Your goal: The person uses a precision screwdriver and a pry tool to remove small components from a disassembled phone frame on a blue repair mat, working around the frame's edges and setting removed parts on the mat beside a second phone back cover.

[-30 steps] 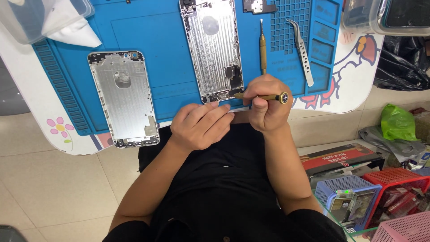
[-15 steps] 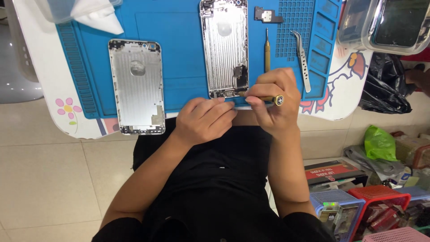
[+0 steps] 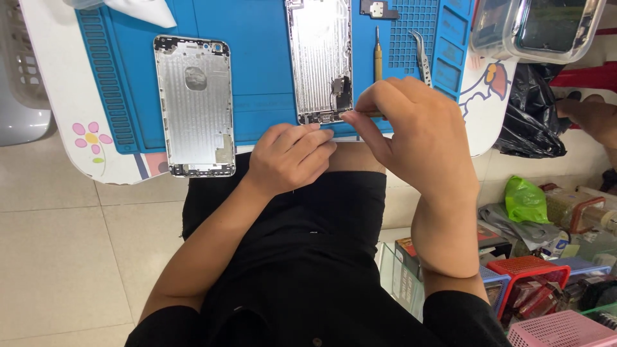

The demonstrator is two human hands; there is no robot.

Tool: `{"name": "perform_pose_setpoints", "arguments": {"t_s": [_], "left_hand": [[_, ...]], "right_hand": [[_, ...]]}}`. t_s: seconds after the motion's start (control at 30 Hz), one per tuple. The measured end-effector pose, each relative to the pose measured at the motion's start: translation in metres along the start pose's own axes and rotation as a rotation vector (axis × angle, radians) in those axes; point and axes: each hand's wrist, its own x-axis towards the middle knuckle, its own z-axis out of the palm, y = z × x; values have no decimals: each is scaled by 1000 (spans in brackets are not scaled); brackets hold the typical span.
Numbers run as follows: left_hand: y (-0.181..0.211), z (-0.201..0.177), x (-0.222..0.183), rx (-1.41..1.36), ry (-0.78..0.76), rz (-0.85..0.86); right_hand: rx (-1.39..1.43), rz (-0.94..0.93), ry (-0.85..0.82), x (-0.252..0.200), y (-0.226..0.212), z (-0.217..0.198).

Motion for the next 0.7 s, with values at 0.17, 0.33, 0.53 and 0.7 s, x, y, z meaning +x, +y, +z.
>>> {"name": "perform_pose_setpoints", "arguments": {"t_s": [0.17,0.33,0.53,0.7], "left_hand": [[1,-1,-3,-22,-3,-9],[-1,-1,1,-13,19,-6],[-2,1,0,-4,31,-1],[-3,3,-3,0,30,5]], "right_hand": [[-75,81,-73,-4,-8,-1],[-97,60,-98,0,-22,2],[-156,70,-98,6,-26,2],[-166,107,-158,7,-23,-1]]}}
